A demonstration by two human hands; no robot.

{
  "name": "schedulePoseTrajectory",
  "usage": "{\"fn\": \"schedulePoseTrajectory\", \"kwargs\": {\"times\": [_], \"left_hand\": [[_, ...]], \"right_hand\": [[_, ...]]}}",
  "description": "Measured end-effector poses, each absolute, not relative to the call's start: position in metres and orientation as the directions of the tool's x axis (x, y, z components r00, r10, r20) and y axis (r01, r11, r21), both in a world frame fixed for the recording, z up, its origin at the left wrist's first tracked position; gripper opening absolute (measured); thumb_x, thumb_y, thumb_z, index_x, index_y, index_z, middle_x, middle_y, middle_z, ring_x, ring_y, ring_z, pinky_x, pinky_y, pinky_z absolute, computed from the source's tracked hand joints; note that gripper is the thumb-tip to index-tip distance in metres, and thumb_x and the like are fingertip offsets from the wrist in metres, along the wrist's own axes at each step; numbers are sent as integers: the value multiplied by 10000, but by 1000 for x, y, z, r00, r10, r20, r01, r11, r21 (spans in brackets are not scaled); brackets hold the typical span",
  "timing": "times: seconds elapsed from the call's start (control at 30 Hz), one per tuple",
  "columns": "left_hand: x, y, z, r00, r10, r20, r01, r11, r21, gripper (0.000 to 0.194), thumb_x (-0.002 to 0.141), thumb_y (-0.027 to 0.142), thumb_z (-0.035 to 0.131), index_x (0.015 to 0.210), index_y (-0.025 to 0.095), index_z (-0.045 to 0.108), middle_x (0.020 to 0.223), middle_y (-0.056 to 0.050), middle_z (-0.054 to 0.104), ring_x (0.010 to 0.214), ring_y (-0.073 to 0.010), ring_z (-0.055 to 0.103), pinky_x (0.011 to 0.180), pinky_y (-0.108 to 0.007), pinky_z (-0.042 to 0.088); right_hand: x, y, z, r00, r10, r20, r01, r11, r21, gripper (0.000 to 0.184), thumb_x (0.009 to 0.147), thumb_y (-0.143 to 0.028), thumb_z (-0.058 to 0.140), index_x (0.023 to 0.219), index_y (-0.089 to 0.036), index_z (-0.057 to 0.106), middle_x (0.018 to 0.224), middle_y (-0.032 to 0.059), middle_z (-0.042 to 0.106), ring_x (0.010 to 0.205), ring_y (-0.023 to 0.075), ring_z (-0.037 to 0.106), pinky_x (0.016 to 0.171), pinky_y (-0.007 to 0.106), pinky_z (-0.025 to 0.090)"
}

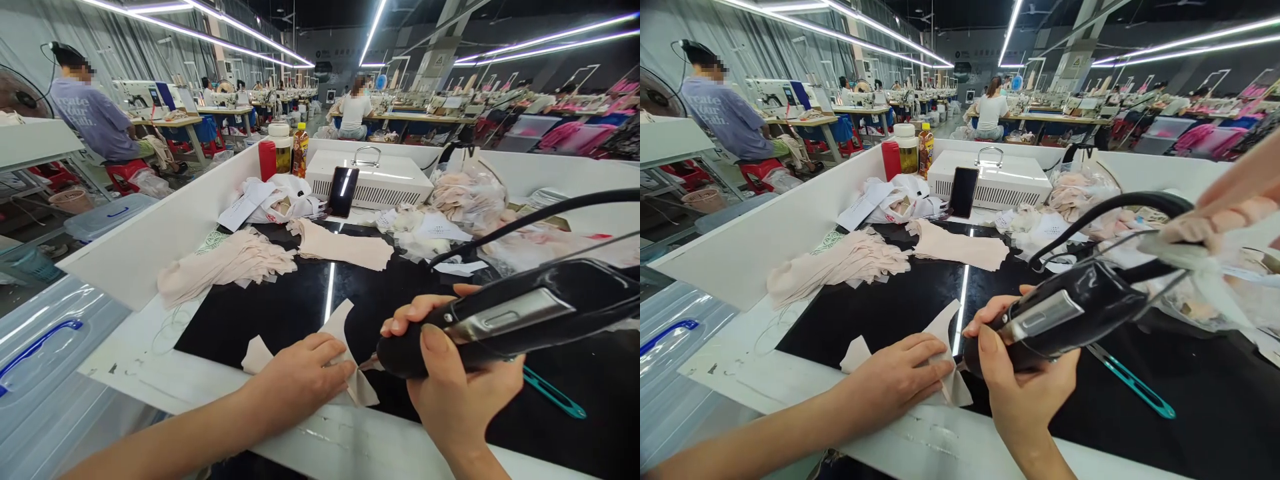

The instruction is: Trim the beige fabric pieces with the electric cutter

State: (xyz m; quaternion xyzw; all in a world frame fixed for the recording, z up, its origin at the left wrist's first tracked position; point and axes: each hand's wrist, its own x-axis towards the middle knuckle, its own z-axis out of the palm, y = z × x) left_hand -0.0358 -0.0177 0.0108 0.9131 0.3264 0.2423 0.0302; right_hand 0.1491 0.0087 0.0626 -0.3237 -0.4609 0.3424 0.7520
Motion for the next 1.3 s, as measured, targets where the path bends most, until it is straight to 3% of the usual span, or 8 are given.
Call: {"fn": "schedulePoseTrajectory", "kwargs": {"times": [0.47, 0.83, 1.13, 1.3], "left_hand": [[-34, -19, 0, 652, 609, 451, 597, -779, 190, 168, 1122, 181, 579, 1193, 129, 723, 1259, -135, 714, 1230, -258, 685, 1103, -356, 611], [-35, -21, 2, 609, 647, 459, 633, -745, 211, 163, 1121, 239, 611, 1194, 167, 737, 1326, -157, 696, 1293, -273, 671, 1105, -386, 624], [-34, -24, 2, 607, 646, 464, 643, -742, 191, 153, 1103, 192, 619, 1200, 164, 734, 1368, -158, 689, 1320, -265, 668, 1127, -377, 614], [-29, -28, 5, 635, 625, 454, 661, -743, 99, 167, 1104, 196, 627, 1209, 146, 748, 1330, -164, 735, 1304, -260, 684, 1156, -390, 587]], "right_hand": [[140, 24, 67, 397, 796, 457, -205, 562, -801, 494, 814, -287, 939, 1184, -265, 613, 793, -63, 734, 576, 167, 682, 597, 358, 635], [137, 27, 67, 395, 793, 464, -180, 562, -807, 442, 859, -265, 897, 1186, -266, 600, 801, -67, 730, 569, 158, 680, 580, 351, 637], [132, 38, 62, 410, 790, 455, -191, 563, -804, 527, 812, -340, 942, 1190, -270, 582, 811, -75, 709, 619, 156, 675, 596, 347, 636], [133, 34, 63, 400, 799, 449, -187, 551, -814, 472, 847, -331, 934, 1179, -275, 604, 820, -75, 723, 612, 138, 659, 613, 330, 639]]}}
